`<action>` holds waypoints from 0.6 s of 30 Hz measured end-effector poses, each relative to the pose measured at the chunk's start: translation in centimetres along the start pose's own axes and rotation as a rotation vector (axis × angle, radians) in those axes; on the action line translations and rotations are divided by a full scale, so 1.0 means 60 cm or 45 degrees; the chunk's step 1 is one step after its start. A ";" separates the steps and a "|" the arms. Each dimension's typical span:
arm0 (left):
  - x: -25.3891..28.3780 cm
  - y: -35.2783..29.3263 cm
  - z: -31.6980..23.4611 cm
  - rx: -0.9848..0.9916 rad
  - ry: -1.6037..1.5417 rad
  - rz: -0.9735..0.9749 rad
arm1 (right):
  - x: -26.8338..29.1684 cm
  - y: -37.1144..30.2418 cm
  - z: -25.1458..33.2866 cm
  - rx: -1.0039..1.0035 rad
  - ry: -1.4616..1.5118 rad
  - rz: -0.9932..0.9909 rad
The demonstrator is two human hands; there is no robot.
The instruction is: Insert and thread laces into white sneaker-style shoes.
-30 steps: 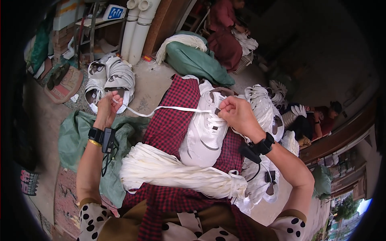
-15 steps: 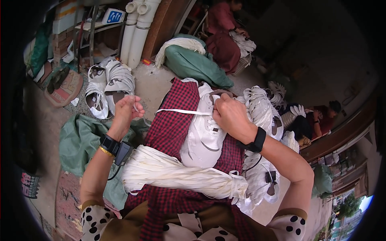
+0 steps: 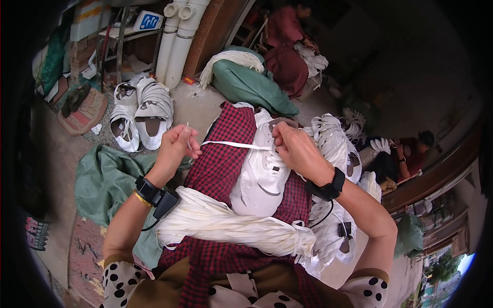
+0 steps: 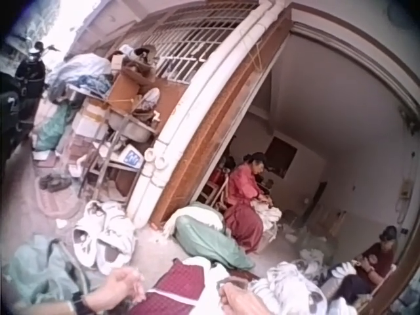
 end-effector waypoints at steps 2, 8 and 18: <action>-0.010 -0.001 -0.002 -0.003 0.005 0.027 | -0.010 0.008 -0.011 -0.008 -0.008 0.028; -0.027 -0.011 -0.016 -0.047 0.038 0.053 | -0.012 0.011 -0.013 0.051 0.054 -0.001; -0.156 -0.023 -0.106 -0.383 0.504 0.284 | 0.039 -0.025 -0.041 -0.240 0.089 0.163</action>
Point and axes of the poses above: each hand's wrist, its own y-axis towards the middle knuckle, its own x-axis out of the back of the hand, z = x × y, the point moved 9 cm from there along y, towards the middle knuckle, and after that the axes turned 5 degrees about -z, right-handed, at the moved point
